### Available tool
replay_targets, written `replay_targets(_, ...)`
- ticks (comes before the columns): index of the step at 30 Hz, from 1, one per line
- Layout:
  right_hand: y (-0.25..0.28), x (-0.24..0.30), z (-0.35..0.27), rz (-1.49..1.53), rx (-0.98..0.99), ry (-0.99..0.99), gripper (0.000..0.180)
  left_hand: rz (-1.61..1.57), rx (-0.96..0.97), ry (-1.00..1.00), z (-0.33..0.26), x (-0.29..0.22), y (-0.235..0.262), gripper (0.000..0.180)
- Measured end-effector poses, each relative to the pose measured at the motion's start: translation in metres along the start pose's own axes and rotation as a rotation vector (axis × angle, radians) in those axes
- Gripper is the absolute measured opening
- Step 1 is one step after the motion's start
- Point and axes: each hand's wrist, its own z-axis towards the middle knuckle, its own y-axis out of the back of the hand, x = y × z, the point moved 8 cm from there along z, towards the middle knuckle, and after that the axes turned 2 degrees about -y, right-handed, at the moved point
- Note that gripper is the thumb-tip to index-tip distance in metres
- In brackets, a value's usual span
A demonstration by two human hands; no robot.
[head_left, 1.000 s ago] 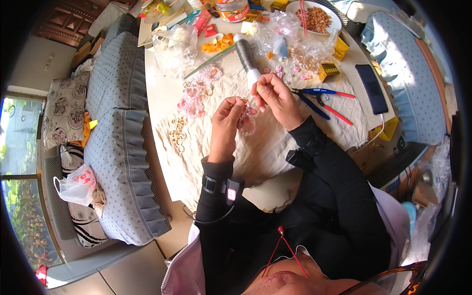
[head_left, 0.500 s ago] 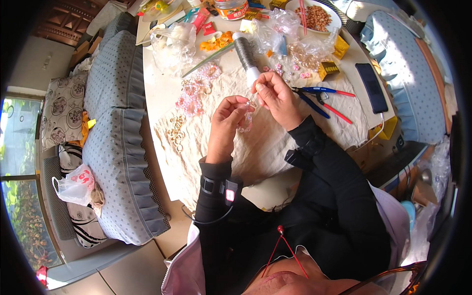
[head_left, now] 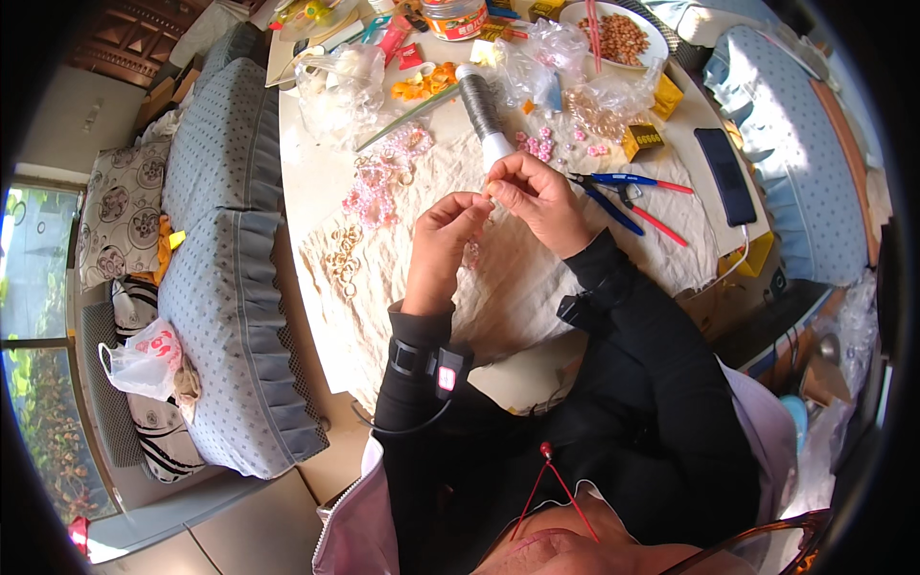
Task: The person threads pink beads onto a clear elastic cord, ties the ends, and attaches a metal keyring using pliers. The finished keychain is placed on the table among other completed pieces.
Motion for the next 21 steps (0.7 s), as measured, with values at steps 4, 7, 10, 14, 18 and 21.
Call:
replay_targets(4,-0.005,-0.006,-0.001,0.086,0.104,-0.153,0.013,0.022,0.038,0.025,0.000,0.002,0.002,0.014)
replay_targets(7,-0.009,-0.006,-0.003,0.085,0.157,-0.188,0.013,0.053,0.080,0.007,0.003,0.003,0.001,0.014)
replay_targets(10,-0.012,-0.004,-0.004,0.069,0.177,-0.176,0.012,0.070,0.093,0.001,0.004,0.004,0.002,0.014)
replay_targets(14,-0.014,0.005,-0.004,-0.148,0.132,-0.017,0.011,0.037,0.101,0.008,0.004,0.005,0.003,0.011)
replay_targets(18,-0.015,0.026,-0.005,-0.538,0.041,0.258,0.007,-0.072,0.099,-0.067,0.002,0.000,0.001,0.011)
replay_targets(21,-0.016,0.029,-0.004,-0.589,0.029,0.298,0.006,-0.026,0.106,-0.052,0.003,0.002,0.002,0.011)
